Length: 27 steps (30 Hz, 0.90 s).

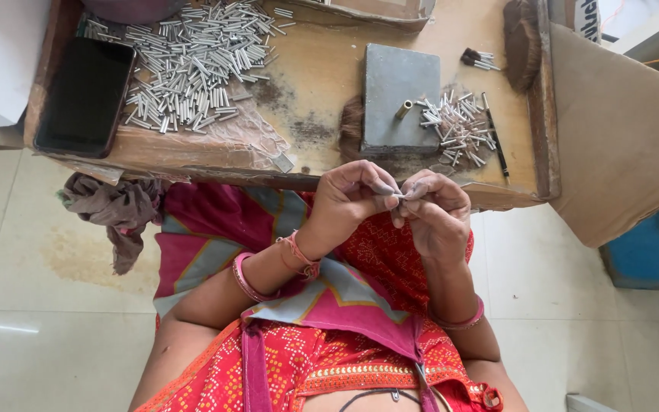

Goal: Assembling small metal components by manually inserting metal pins into hollow tubes.

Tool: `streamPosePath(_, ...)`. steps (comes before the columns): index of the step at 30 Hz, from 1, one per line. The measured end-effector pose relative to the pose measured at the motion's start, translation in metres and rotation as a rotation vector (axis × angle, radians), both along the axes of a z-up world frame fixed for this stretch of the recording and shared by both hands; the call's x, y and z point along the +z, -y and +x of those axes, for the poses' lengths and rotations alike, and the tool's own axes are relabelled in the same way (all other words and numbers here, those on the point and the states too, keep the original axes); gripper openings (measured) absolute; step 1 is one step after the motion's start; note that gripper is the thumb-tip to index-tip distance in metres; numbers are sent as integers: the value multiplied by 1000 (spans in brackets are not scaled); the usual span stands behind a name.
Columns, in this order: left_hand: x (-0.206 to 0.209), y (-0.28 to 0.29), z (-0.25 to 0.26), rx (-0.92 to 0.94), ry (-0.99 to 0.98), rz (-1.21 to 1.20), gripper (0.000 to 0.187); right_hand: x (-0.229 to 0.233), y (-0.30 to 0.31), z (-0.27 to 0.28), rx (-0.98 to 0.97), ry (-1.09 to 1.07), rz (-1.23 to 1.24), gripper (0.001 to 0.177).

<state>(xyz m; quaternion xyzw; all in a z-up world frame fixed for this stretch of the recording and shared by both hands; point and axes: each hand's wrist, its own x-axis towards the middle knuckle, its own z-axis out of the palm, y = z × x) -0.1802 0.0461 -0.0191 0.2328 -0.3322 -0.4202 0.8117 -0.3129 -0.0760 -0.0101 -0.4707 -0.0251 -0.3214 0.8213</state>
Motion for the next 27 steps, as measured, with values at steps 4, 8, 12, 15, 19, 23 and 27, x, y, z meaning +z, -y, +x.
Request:
streamPosePath(4, -3, -2, -1, 0, 10, 9, 15, -1, -3, -1, -34, -28, -14, 16)
streamPosePath(8, -3, -2, -3, -10, -1, -17, 15, 5, -14, -2, -166, -75, -138, 17)
streamPosePath(12, -12, -3, -9, 165, 163, 34, 19, 26, -34, -8, -439, -193, -530, 15)
streamPosePath(15, 4, -14, -3, 350, 457, 40, 18, 29, -27, -13, -445, -252, -651, 11)
streamPosePath(19, -8, -8, -1, 237, 347, 20, 19, 25, -19, -15, -376, -265, -645, 11)
streamPosePath(23, -13, -4, 2, 22, 67, 13, 16, 38, -22, -12, -375, -301, -767, 16)
streamPosePath(27, -16, -5, 4, -13, -7, 128, 13, 77, -37, -3, -422, -320, -876, 31)
